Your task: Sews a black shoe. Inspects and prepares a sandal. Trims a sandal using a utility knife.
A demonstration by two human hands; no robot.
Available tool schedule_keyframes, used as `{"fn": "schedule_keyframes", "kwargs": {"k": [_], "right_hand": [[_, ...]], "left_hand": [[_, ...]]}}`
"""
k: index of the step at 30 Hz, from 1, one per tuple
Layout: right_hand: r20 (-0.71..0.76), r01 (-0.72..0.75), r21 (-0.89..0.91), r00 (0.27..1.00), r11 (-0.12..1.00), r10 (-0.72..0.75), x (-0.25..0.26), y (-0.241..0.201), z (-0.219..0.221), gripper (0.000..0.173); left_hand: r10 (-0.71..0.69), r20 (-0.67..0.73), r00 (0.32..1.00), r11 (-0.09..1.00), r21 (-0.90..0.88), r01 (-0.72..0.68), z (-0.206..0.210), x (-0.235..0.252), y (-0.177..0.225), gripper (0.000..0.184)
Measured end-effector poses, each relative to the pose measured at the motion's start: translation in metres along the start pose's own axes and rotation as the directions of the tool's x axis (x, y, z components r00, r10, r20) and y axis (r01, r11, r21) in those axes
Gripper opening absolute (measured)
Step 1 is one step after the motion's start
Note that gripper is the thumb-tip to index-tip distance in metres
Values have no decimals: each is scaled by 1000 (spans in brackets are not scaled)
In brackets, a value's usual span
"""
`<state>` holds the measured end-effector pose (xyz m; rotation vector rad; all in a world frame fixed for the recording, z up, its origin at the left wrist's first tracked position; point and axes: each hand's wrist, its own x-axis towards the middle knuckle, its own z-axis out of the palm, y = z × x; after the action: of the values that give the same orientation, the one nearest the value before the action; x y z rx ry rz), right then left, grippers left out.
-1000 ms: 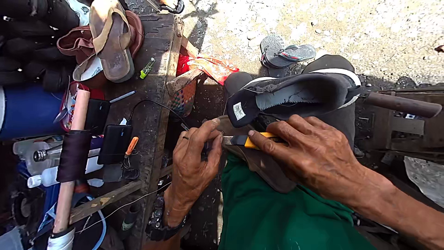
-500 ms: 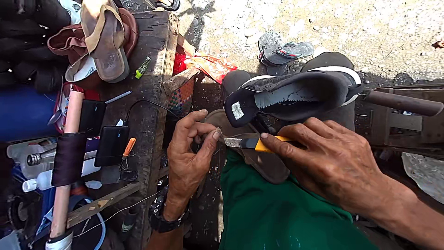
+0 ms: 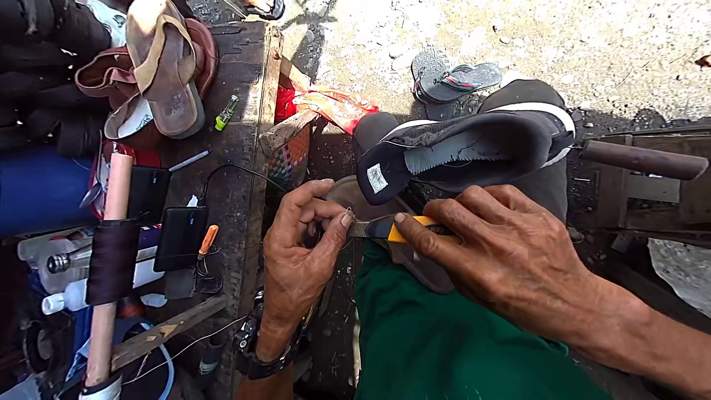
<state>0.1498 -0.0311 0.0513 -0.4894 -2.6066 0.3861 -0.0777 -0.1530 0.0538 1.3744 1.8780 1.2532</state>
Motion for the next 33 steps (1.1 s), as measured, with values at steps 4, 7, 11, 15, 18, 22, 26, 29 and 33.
{"fn": "schedule_keyframes", "kwargs": {"k": [4, 7, 11, 15, 18, 22, 26, 29, 33], "right_hand": [[2, 14, -21, 1000, 1000, -14, 3, -1, -1, 31], [-1, 32, -49, 999, 998, -32, 6, -1, -4, 30], [1, 60, -65, 998, 996, -61, 6, 3, -7, 31], [-10, 57, -106, 998, 993, -58, 4, 11, -8, 30], [-9, 21, -126, 1000, 992, -22, -2, 22, -20, 31], [-8, -77, 4, 997, 997, 77, -22, 37, -42, 35], [-8, -214, 339, 973, 916, 230, -50, 61, -38, 32], [103, -314, 582, 943, 750, 316, -70, 59, -27, 39], [214, -387, 727, 913, 568, 348, -84, 42, 7, 38]], "left_hand": [[14, 20, 1000, 1000, 3, -14, 1, 0, 0, 42], [33, 31, 999, 999, 14, -33, 2, 1, 0, 41], [66, 55, 996, 997, 35, -68, 2, 1, -3, 37], [116, 39, 993, 993, 31, -117, 3, 1, -5, 34], [127, -26, 992, 992, 29, -126, -4, 1, -3, 33], [74, -127, 989, 987, 149, -55, -25, 2, -21, 32], [-154, -235, 960, 937, 273, 217, -27, -14, -60, 27], [-346, -220, 912, 841, 358, 405, -16, -35, -82, 41], [-431, -216, 876, 879, 122, 462, 12, -46, -86, 33]]}}
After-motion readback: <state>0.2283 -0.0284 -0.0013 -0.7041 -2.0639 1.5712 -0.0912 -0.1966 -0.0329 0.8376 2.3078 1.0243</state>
